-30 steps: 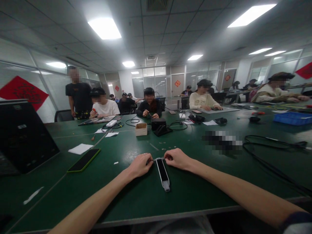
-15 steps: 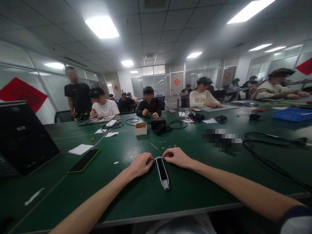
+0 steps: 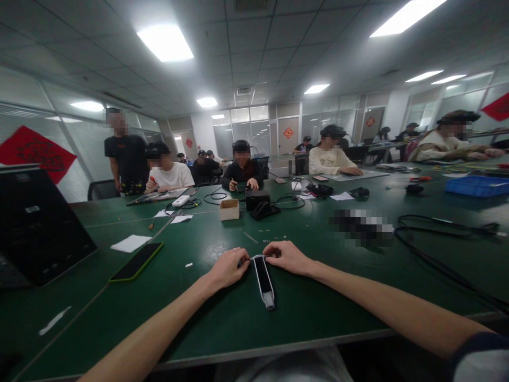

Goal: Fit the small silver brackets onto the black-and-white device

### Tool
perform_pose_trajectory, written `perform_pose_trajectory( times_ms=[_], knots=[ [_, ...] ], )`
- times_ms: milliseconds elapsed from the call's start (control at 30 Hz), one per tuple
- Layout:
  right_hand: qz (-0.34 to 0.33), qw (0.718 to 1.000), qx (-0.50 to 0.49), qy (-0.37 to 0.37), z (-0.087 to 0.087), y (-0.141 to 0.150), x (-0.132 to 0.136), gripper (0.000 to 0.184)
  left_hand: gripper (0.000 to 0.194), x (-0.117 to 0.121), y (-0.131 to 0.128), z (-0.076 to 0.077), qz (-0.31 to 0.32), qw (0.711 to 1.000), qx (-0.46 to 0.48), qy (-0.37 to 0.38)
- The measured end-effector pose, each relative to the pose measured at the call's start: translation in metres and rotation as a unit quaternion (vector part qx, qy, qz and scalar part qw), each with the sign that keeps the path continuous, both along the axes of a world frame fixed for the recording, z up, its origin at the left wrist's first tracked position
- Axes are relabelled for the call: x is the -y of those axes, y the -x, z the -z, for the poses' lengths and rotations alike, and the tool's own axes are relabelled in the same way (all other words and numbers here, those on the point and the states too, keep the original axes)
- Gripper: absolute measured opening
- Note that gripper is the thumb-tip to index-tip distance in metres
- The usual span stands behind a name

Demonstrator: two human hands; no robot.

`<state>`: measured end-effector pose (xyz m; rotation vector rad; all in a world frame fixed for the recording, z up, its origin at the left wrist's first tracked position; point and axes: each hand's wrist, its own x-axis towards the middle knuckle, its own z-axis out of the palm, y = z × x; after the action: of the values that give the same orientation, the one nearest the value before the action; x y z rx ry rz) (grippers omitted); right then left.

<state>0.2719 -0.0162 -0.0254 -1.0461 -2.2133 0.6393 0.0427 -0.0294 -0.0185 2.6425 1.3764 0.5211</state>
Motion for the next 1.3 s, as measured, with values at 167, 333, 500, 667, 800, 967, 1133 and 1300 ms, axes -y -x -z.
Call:
perform_pose_trajectory(
  times_ms=[167, 333, 500, 667, 800, 967, 1133, 1300],
  knots=[
    [0.007, 1.0, 0.001, 0.001, 0.001, -0.0005, -0.0007, 0.02, 0.013, -0.0005, 0.0003, 0.0011, 0.001, 1.0, -0.004, -0.004],
    [0.005, 1.0, 0.011, -0.009, 0.0011, -0.0019, -0.0018, 0.02, 0.013, -0.0013, 0.0014, 0.0018, 0.01, 1.0, -0.004, -0.013],
    [-0.006, 1.0, 0.016, -0.007, 0.0007, -0.0031, -0.0036, 0.021, 0.013, -0.0004, 0.0007, 0.0001, 0.005, 1.0, -0.008, -0.006],
    [0.008, 1.0, 0.025, -0.009, 0.0021, -0.0026, -0.0048, 0.019, 0.011, -0.0019, 0.0009, 0.0028, -0.003, 1.0, -0.025, -0.019],
    [0.006, 1.0, 0.024, -0.011, 0.0042, -0.003, -0.006, 0.018, 0.012, -0.0033, 0.002, 0.0049, -0.001, 0.999, -0.027, -0.021],
    [-0.001, 1.0, 0.011, -0.001, 0.0051, -0.0028, -0.0066, 0.024, 0.013, -0.003, 0.0018, 0.0043, 0.0, 0.999, -0.024, -0.023],
    [-0.006, 0.999, 0.023, -0.025, 0.0055, -0.0009, -0.0065, 0.02, 0.013, -0.001, 0.0002, 0.0004, -0.001, 0.999, -0.028, -0.015],
    [-0.01, 0.999, 0.024, -0.027, 0.0061, -0.0011, -0.0075, 0.021, 0.012, -0.0002, -0.0005, -0.0012, 0.0, 1.0, -0.028, -0.015]
  ],
)
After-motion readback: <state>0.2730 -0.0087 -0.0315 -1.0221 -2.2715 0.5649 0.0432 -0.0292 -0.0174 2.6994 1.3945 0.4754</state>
